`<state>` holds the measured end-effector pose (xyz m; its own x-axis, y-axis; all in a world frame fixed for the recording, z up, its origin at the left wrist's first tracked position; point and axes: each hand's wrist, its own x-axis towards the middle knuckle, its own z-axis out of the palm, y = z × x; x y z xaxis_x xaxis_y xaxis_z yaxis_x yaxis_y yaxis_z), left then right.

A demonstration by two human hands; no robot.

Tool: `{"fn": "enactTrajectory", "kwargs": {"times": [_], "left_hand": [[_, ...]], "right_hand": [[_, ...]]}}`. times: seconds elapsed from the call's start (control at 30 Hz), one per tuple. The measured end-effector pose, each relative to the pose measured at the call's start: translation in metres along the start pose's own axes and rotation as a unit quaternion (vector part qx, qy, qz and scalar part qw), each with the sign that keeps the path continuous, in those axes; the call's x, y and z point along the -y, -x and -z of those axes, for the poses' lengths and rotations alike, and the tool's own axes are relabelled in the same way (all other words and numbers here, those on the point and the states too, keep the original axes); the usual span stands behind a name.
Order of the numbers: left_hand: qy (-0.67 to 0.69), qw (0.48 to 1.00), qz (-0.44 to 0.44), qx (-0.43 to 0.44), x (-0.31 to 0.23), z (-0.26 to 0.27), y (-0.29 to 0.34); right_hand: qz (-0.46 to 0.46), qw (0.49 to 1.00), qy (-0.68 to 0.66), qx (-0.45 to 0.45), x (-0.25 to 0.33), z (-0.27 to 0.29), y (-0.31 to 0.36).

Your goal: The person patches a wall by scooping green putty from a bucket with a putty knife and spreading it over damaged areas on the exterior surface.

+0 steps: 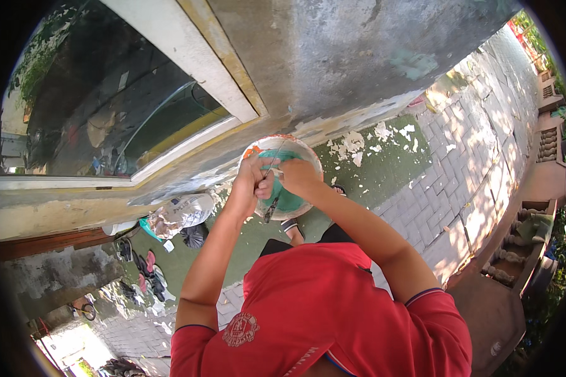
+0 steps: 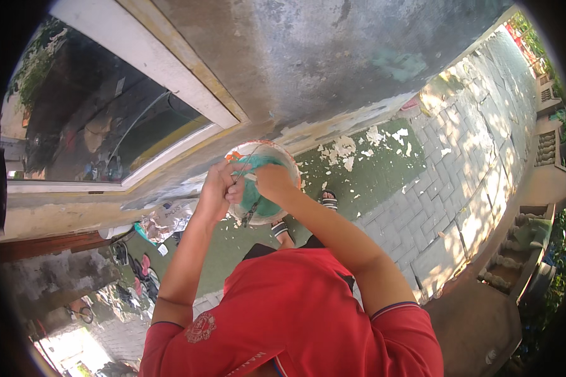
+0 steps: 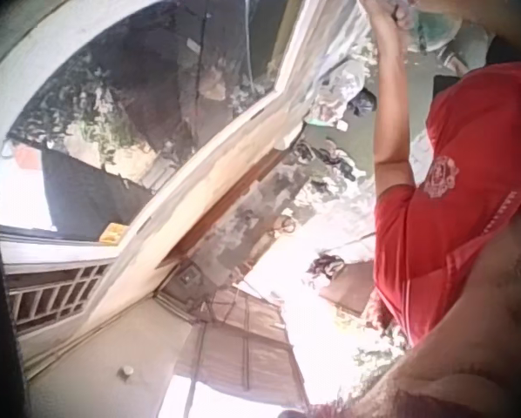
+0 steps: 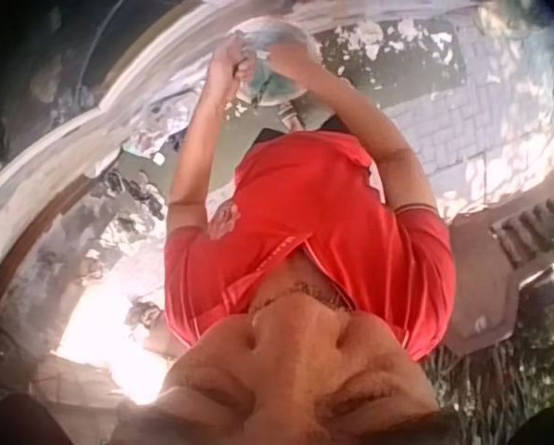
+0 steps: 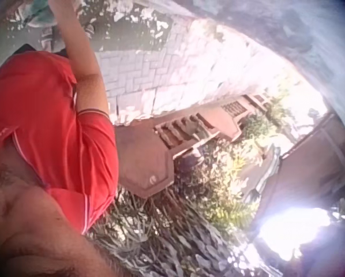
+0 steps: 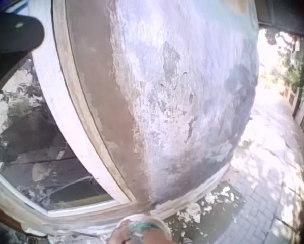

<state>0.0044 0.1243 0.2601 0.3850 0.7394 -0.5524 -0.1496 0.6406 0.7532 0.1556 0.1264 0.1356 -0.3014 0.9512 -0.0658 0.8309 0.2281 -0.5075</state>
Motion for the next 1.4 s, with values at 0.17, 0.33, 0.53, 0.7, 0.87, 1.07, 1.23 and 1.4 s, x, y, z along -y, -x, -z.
{"fn": "enactTrajectory", "kwargs": {"times": [0.17, 0.33, 0.53, 0.7, 0.87, 1.07, 1.23, 1.4], "left_hand": [[-0.009, 0.999, -0.018, 0.038, -0.024, -0.011, 0.019], [-0.01, 0.999, -0.025, 0.04, -0.032, -0.007, 0.029], [-0.025, 0.998, -0.035, 0.046, -0.033, -0.015, 0.032], [-0.022, 0.998, -0.026, 0.048, -0.035, -0.021, 0.031], [-0.017, 0.998, -0.026, 0.05, -0.037, -0.028, 0.029], [-0.003, 0.999, -0.027, 0.046, -0.038, -0.04, 0.011], [0.016, 0.999, -0.038, 0.03, -0.032, -0.035, -0.006], [0.025, 0.998, -0.05, 0.001, -0.025, -0.046, -0.018]], "right_hand": [[0.007, 0.993, -0.087, 0.084, 0.012, -0.032, -0.032], [-0.046, 0.982, -0.142, 0.115, 0.035, 0.0, -0.028], [-0.007, 0.888, -0.436, 0.148, 0.026, 0.007, -0.016], [-0.016, 0.951, -0.278, 0.132, 0.032, 0.027, -0.017], [-0.048, 0.982, -0.121, 0.135, 0.014, 0.035, -0.033], [-0.053, 0.987, -0.151, -0.003, -0.04, 0.032, -0.024], [-0.2, 0.871, -0.431, 0.122, -0.036, 0.066, -0.012], [-0.227, 0.802, -0.547, 0.081, -0.055, 0.069, 0.01]]}}
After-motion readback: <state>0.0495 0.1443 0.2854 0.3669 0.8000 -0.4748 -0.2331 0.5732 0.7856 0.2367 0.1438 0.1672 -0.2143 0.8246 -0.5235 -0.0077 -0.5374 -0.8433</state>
